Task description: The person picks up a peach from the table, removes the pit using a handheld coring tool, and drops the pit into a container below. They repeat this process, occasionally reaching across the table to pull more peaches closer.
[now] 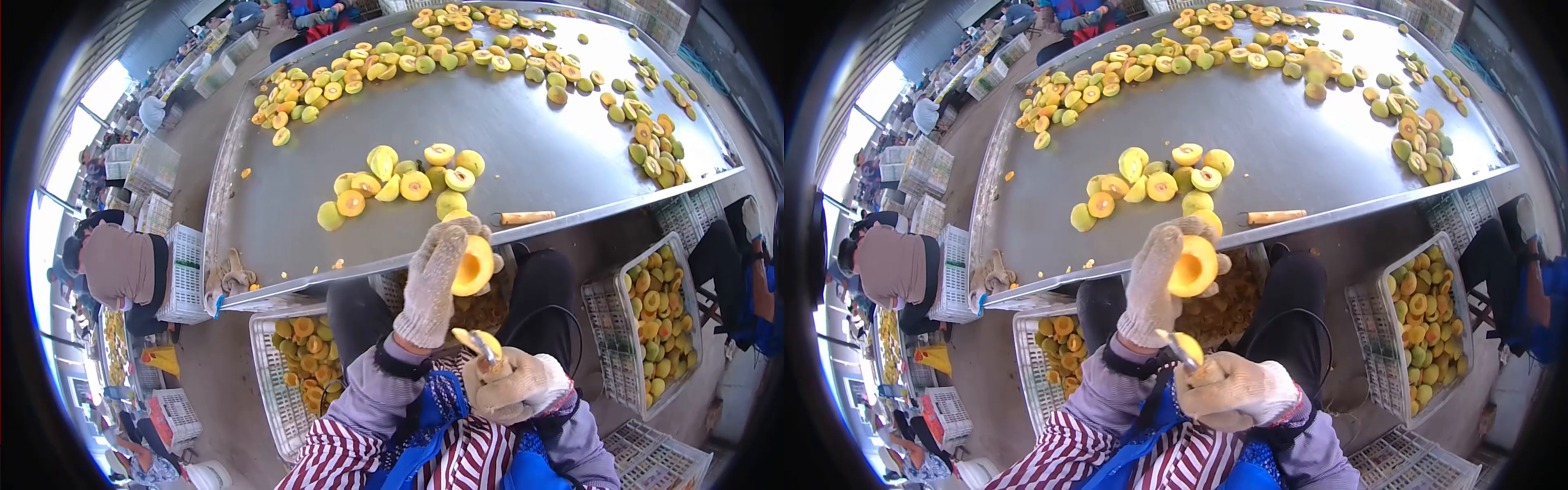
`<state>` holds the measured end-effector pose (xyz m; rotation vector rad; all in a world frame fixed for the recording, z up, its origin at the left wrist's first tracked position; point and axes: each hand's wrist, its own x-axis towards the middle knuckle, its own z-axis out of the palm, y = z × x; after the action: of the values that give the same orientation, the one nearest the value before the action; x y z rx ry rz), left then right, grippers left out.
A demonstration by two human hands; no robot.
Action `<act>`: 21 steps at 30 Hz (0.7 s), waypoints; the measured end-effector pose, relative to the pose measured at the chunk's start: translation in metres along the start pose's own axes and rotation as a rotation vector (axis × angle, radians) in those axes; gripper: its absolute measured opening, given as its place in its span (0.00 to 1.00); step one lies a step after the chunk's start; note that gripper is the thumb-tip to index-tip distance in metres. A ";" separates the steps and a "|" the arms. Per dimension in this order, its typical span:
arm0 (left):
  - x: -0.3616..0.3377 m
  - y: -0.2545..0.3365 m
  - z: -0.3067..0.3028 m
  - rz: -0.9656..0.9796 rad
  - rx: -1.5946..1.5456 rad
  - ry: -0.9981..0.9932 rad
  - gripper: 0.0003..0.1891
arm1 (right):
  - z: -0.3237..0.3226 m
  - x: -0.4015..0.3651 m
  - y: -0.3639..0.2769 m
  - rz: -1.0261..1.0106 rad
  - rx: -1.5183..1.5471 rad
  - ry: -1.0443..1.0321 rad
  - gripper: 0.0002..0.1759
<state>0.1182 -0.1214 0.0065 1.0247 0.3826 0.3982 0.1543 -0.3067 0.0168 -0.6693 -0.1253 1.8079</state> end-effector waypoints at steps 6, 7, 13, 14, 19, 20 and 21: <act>-0.033 0.041 -0.095 0.437 0.311 0.474 0.22 | 0.004 0.007 -0.022 -0.051 -0.263 0.395 0.11; -0.046 0.049 -0.147 0.356 0.937 0.505 0.22 | 0.001 0.009 -0.020 -0.043 -0.265 0.404 0.11; -0.034 0.071 -0.218 0.140 1.801 0.314 0.26 | -0.008 0.042 -0.014 0.035 -0.430 0.379 0.11; -0.014 0.069 -0.213 0.083 1.611 0.317 0.29 | -0.017 0.046 -0.015 0.087 -0.412 0.347 0.12; 0.092 0.074 -0.195 0.080 1.650 0.163 0.41 | 0.013 0.061 -0.013 -0.048 -0.577 0.490 0.09; 0.112 0.071 -0.196 0.067 1.667 0.178 0.42 | 0.019 0.059 -0.019 0.033 -0.520 0.517 0.08; 0.129 0.067 -0.199 0.050 1.682 0.190 0.42 | 0.023 0.060 -0.022 0.043 -0.518 0.549 0.08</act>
<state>0.1239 0.1197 -0.0431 2.6374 0.9043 0.1400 0.1503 -0.2395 0.0220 -1.5197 -0.2119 1.5736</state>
